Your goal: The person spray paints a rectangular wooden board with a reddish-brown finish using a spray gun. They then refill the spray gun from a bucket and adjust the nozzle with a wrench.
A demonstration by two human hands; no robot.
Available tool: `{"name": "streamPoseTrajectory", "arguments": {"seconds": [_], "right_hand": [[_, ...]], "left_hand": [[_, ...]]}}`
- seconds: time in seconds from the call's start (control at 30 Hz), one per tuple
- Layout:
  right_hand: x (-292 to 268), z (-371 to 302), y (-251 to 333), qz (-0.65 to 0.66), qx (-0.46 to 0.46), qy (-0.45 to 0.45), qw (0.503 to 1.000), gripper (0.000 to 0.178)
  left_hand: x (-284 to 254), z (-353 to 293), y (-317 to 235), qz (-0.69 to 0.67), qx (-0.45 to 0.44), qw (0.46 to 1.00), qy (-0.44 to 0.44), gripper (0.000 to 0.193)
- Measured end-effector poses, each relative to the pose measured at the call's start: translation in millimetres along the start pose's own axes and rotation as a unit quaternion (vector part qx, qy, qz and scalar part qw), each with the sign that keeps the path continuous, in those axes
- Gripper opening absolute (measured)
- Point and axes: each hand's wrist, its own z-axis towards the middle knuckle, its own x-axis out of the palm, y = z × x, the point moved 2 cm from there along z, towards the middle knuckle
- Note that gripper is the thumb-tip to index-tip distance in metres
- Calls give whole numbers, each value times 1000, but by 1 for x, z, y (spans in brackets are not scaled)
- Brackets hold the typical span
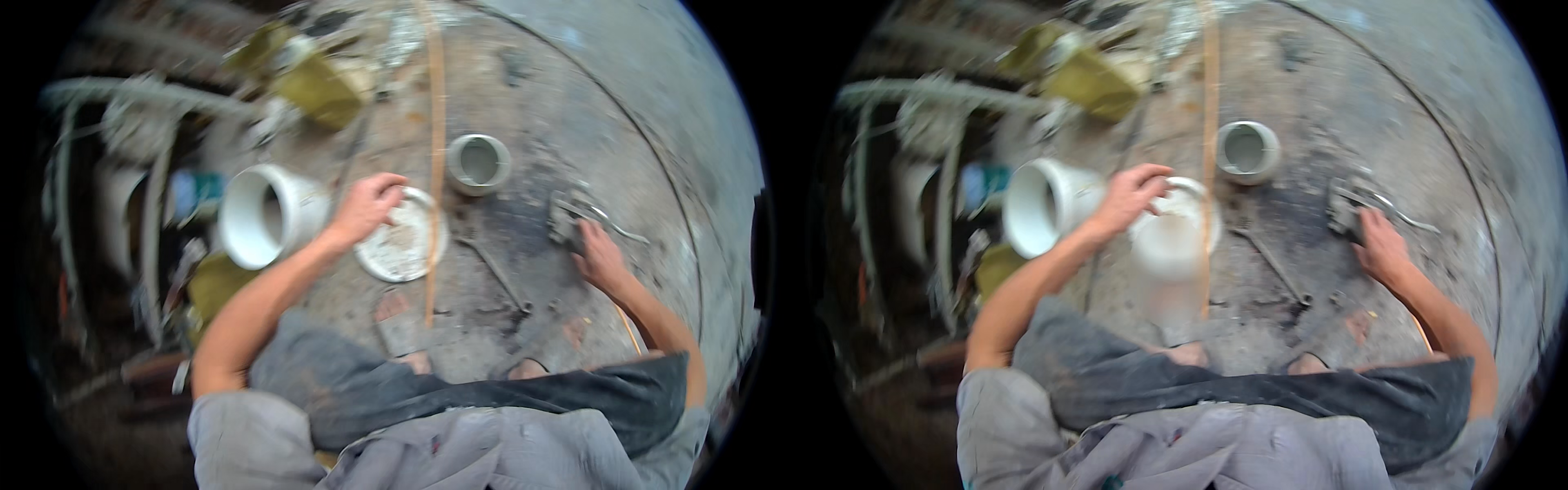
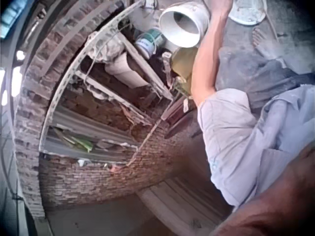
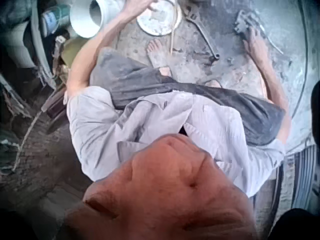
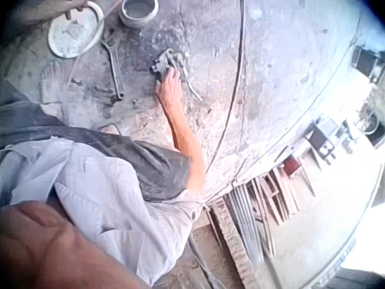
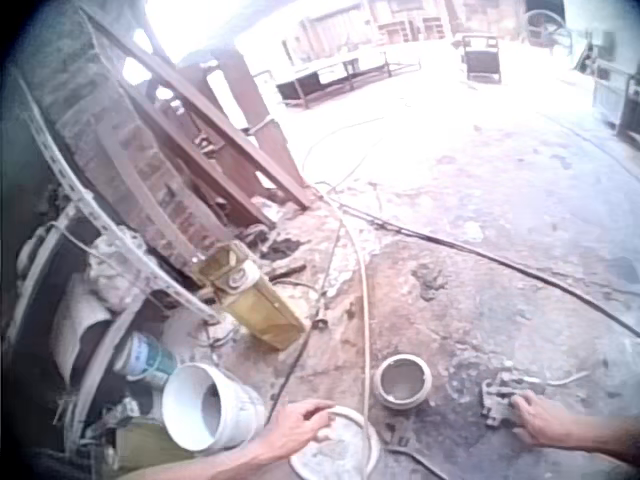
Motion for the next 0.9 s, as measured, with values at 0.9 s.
{"name": "streamPoseTrajectory", "arguments": {"seconds": [0.9], "right_hand": [[8,23,-30,-61,5,155,986,74]], "left_hand": [[-128,-170,139,-505,-96,736,-441,36]]}}
